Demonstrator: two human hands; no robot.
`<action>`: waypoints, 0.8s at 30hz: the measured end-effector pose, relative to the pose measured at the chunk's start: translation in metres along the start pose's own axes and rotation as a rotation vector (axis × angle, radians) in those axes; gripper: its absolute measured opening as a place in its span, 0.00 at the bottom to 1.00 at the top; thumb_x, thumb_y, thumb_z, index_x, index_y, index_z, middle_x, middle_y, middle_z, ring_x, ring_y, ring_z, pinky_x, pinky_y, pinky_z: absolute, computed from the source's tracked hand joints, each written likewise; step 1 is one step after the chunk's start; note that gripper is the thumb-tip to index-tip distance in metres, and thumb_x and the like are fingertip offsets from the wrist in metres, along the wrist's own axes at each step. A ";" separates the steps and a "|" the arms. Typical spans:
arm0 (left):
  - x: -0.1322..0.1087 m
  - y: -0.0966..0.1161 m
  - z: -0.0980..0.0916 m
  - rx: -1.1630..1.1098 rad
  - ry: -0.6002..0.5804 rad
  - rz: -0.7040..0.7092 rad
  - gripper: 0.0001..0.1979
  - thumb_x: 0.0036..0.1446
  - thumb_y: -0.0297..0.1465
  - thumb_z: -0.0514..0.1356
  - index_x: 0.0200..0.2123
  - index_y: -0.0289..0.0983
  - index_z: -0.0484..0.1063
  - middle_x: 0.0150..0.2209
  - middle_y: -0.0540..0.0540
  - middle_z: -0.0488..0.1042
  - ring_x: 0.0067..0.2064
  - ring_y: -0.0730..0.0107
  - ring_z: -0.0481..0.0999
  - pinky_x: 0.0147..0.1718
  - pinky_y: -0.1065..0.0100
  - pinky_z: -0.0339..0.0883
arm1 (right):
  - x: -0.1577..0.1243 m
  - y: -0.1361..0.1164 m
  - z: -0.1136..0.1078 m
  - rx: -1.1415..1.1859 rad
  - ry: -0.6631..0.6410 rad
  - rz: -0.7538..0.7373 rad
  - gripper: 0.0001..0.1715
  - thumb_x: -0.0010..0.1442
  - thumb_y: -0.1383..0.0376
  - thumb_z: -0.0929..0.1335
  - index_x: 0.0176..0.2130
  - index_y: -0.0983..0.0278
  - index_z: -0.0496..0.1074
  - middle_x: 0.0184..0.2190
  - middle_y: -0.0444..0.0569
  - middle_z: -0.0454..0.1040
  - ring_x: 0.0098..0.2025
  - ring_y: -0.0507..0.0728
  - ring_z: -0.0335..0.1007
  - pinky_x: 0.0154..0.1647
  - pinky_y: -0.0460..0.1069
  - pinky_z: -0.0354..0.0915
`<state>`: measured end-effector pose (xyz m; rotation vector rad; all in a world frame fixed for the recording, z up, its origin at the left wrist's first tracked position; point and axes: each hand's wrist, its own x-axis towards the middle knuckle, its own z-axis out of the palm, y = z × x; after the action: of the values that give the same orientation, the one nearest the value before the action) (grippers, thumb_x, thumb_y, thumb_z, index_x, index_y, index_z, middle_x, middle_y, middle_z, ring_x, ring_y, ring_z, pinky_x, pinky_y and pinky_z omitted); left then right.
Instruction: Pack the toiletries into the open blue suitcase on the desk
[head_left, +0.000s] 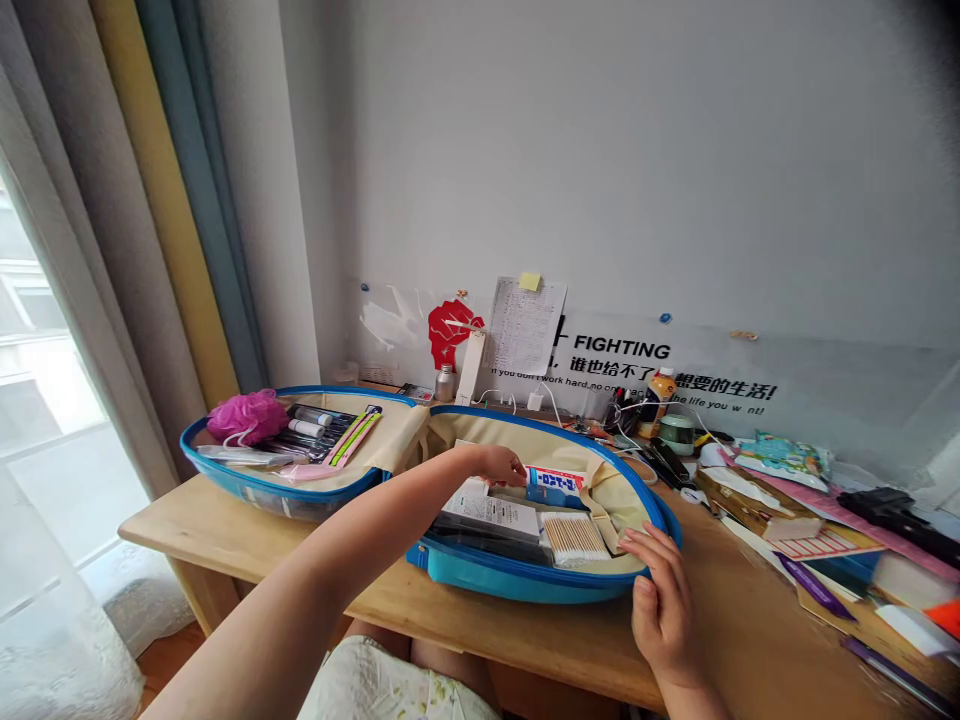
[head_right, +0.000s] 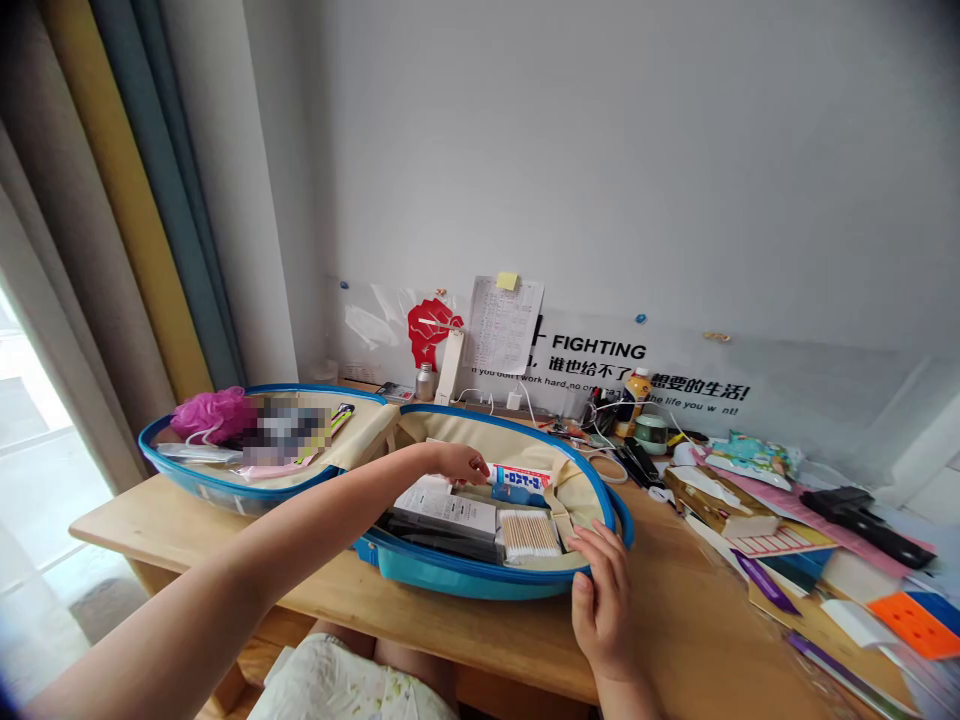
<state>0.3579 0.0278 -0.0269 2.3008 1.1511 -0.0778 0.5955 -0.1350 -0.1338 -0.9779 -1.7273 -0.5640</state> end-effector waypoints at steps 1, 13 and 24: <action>0.000 0.000 0.000 -0.002 -0.005 -0.003 0.18 0.58 0.34 0.57 0.50 0.40 0.75 0.33 0.48 0.80 0.29 0.72 0.74 0.29 0.72 0.69 | 0.000 0.000 0.000 0.003 0.003 0.000 0.19 0.69 0.59 0.56 0.49 0.61 0.70 0.44 0.55 0.74 0.57 0.65 0.67 0.52 0.63 0.66; 0.001 -0.001 0.005 0.224 0.123 0.036 0.12 0.60 0.37 0.60 0.44 0.43 0.80 0.44 0.47 0.81 0.45 0.63 0.77 0.44 0.70 0.68 | -0.003 0.003 0.002 0.018 0.009 0.009 0.20 0.70 0.59 0.56 0.49 0.62 0.70 0.45 0.56 0.73 0.57 0.65 0.66 0.54 0.64 0.64; 0.005 0.003 0.009 0.443 0.029 0.001 0.08 0.56 0.35 0.64 0.37 0.40 0.82 0.39 0.42 0.81 0.45 0.55 0.79 0.45 0.59 0.71 | 0.001 0.000 0.001 0.000 0.017 -0.008 0.20 0.69 0.59 0.55 0.49 0.62 0.71 0.45 0.55 0.74 0.57 0.65 0.67 0.53 0.63 0.66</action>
<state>0.3650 0.0251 -0.0347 2.6918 1.2454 -0.3302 0.5943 -0.1340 -0.1335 -0.9640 -1.7165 -0.5760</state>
